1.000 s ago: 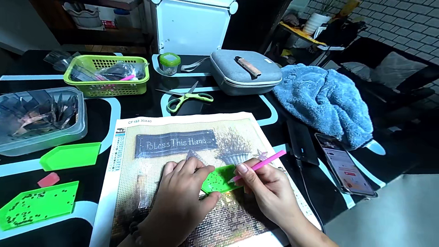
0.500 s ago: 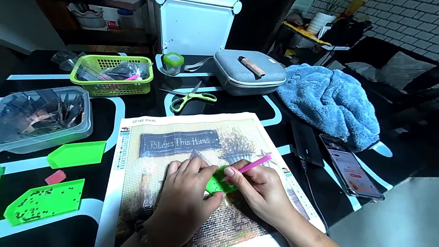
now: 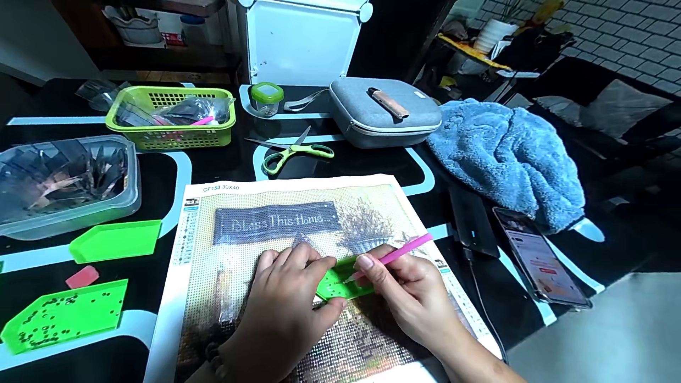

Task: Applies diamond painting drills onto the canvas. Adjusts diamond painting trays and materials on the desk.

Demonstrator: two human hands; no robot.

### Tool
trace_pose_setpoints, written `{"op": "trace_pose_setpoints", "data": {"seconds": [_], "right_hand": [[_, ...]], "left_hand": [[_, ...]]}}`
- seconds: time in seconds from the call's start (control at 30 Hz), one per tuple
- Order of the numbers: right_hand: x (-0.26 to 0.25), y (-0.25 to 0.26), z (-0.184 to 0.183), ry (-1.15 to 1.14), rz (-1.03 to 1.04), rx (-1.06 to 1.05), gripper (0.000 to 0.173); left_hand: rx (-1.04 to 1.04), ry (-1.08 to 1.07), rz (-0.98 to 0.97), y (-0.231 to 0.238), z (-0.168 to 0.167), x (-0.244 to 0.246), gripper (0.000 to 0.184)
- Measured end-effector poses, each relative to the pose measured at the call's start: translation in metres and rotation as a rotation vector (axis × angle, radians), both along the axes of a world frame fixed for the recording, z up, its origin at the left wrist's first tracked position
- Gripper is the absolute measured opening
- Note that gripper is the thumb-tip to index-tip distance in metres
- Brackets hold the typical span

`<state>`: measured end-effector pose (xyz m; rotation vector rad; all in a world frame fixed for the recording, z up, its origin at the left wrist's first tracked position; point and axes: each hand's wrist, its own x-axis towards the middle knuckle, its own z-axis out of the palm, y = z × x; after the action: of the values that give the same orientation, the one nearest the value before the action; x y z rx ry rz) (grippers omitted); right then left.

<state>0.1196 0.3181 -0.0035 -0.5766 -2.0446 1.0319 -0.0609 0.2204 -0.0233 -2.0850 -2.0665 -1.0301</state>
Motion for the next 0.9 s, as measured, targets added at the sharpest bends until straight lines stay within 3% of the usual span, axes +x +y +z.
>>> {"op": "trace_pose_setpoints", "data": {"seconds": [0.13,0.2,0.9], "right_hand": [[0.021,-0.001,0.005,0.121,-0.052,-0.237,0.026],[0.03,-0.002,0.001,0.127,-0.074,-0.259,0.026],[0.034,-0.002,-0.013,-0.043,-0.086,0.054,0.031]], "left_hand": [[0.002,0.027,0.011,0.001,0.0,0.0,0.041],[-0.005,0.03,0.014,0.001,0.0,0.0,0.041],[-0.02,0.028,0.024,0.0,0.0,0.0,0.042]]}}
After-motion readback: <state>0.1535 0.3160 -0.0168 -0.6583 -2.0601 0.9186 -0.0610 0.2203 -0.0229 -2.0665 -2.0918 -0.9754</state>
